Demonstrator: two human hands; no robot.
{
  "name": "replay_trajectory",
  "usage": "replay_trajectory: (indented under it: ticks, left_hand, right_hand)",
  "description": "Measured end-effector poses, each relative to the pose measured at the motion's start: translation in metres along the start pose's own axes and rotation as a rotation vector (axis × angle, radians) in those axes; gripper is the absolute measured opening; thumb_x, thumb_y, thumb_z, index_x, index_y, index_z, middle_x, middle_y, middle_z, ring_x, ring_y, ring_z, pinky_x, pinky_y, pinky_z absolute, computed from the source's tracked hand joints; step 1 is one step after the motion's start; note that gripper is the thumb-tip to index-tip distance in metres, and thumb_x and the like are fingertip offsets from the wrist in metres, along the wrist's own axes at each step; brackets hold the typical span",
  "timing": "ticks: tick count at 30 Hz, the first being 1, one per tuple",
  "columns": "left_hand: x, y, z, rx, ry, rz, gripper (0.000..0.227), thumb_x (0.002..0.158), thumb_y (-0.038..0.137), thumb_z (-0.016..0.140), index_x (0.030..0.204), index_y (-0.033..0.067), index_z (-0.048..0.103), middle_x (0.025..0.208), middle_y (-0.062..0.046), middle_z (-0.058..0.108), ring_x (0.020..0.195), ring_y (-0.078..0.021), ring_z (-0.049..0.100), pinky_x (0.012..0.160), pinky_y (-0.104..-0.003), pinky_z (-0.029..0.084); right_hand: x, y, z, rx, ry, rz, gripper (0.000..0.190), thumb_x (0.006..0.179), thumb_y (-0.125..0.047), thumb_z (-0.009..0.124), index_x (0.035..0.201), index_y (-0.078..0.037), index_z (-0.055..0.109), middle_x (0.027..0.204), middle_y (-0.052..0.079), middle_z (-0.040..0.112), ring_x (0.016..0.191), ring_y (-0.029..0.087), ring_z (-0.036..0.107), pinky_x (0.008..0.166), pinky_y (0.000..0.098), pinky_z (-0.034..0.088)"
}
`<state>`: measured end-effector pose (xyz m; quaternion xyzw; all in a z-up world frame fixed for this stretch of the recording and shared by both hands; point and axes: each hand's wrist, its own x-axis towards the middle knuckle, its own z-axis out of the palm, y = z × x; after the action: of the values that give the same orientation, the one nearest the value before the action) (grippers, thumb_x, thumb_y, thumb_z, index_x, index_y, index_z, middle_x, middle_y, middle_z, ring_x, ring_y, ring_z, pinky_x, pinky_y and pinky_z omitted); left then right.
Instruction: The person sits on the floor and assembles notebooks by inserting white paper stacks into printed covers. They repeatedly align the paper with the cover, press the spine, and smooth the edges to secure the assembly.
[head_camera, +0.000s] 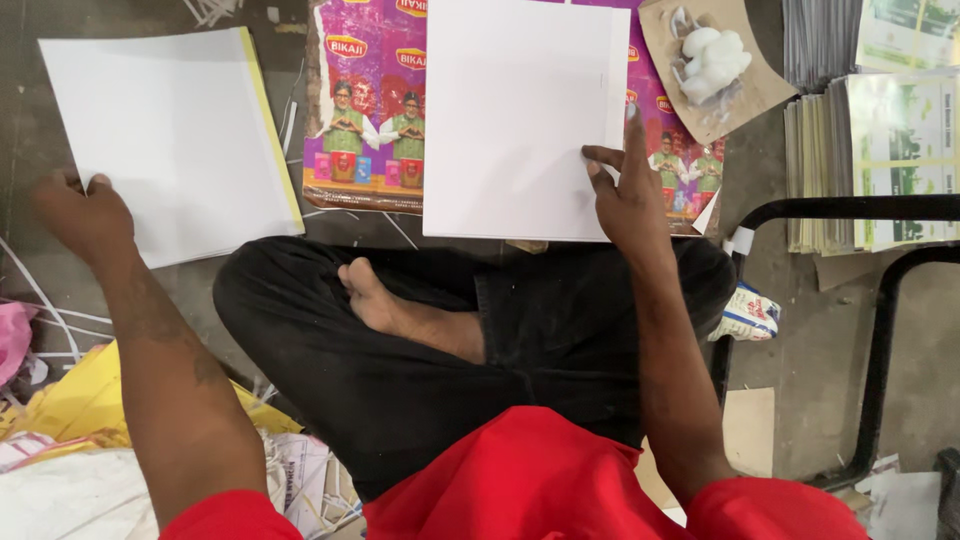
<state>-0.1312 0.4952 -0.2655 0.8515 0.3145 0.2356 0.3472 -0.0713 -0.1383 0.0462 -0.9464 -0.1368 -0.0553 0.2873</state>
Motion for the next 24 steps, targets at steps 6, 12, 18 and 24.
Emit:
replay_trajectory:
  ticks: [6, 12, 18, 24]
  left_hand:
    - [-0.018, 0.137, -0.018, 0.116, 0.085, 0.135, 0.05, 0.106, 0.001, 0.066, 0.152, -0.0031, 0.047, 0.154, -0.025, 0.049, 0.137, -0.0406, 0.05, 0.114, -0.05, 0.042]
    - [-0.139, 0.409, 0.046, -0.413, -0.307, 0.539, 0.041, 0.101, -0.012, 0.049, 0.138, 0.0027, 0.058, 0.137, -0.018, 0.057, 0.129, -0.0351, 0.058, 0.109, -0.044, 0.05]
    - [-0.2, 0.524, 0.09, -0.275, -0.515, 0.595, 0.034, 0.092, -0.009, 0.054, 0.12, 0.0041, 0.068, 0.112, -0.01, 0.064, 0.108, -0.0319, 0.062, 0.09, -0.043, 0.053]
    - [-0.212, 0.523, 0.109, -0.206, -0.37, 0.707, 0.034, 0.087, -0.01, 0.058, 0.116, 0.0057, 0.068, 0.113, -0.011, 0.064, 0.103, -0.0332, 0.061, 0.087, -0.045, 0.051]
  right_hand:
    - [0.002, 0.009, 0.007, 0.007, 0.039, 0.009, 0.076, 0.102, -0.002, 0.066, 0.161, 0.005, 0.019, 0.117, 0.016, 0.077, 0.108, 0.036, 0.074, 0.091, 0.0426, 0.056]
    - [0.004, 0.025, 0.022, 0.092, 0.135, 0.027, 0.076, 0.1, 0.0, 0.068, 0.159, 0.004, 0.022, 0.112, 0.016, 0.078, 0.104, 0.034, 0.076, 0.088, 0.0395, 0.059]
    - [0.003, 0.014, 0.028, 0.152, 0.165, 0.129, 0.077, 0.097, 0.005, 0.062, 0.16, 0.003, 0.019, 0.112, 0.018, 0.077, 0.1, 0.036, 0.074, 0.084, 0.042, 0.059]
    - [-0.003, -0.006, 0.016, 0.268, 0.15, 0.181, 0.081, 0.096, 0.005, 0.062, 0.163, -0.004, 0.017, 0.115, 0.02, 0.075, 0.107, 0.038, 0.072, 0.091, 0.0445, 0.056]
